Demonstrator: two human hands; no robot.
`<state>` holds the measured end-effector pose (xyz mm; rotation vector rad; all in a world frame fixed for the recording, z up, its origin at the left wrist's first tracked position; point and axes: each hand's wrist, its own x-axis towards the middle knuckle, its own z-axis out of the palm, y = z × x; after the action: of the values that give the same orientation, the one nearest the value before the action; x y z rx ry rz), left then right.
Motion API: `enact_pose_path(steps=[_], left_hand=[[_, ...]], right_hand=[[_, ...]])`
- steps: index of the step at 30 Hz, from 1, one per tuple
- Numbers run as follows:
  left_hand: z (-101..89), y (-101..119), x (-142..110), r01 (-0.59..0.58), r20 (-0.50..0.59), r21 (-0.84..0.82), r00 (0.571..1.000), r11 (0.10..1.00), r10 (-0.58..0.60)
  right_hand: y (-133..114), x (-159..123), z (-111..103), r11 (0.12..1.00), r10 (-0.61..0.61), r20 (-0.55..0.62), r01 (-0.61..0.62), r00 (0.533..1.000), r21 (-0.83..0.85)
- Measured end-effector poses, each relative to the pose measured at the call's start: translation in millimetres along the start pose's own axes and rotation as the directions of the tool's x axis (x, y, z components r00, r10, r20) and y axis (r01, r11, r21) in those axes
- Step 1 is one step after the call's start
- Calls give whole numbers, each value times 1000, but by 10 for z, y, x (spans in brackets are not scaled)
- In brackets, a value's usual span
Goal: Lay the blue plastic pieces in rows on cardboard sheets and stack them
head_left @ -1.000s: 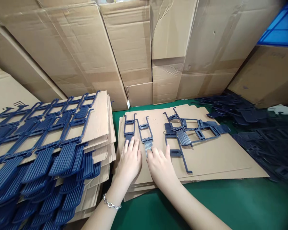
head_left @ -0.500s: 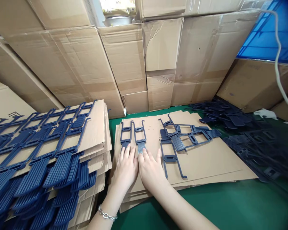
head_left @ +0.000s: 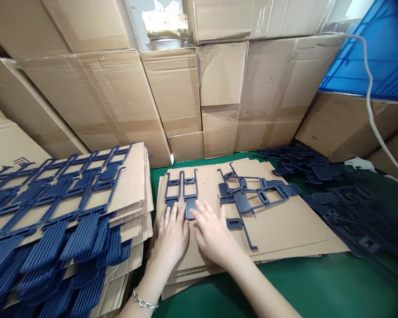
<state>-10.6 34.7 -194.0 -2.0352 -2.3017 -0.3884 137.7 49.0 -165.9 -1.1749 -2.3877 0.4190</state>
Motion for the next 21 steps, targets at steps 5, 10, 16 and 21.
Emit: enact_pose_path(steps=[5, 10, 16, 21], left_hand=[[-81, 69, -31, -150, 28, 26, 988, 988, 150], [-121, 78, -19, -205, 169, -32, 963, 978, 208], [-121, 59, -12, -205, 198, -21, 958, 978, 205], [-110, 39, -11, -222, 201, -26, 954, 975, 223]], right_hand=[[298, -9, -198, 966, 196, -81, -207, 977, -154], [581, 4, -274, 854, 405, -141, -429, 903, -294], [762, -21, -258, 786, 505, -137, -520, 852, -336], [857, -18, -257, 759, 535, -164, -557, 829, -337]])
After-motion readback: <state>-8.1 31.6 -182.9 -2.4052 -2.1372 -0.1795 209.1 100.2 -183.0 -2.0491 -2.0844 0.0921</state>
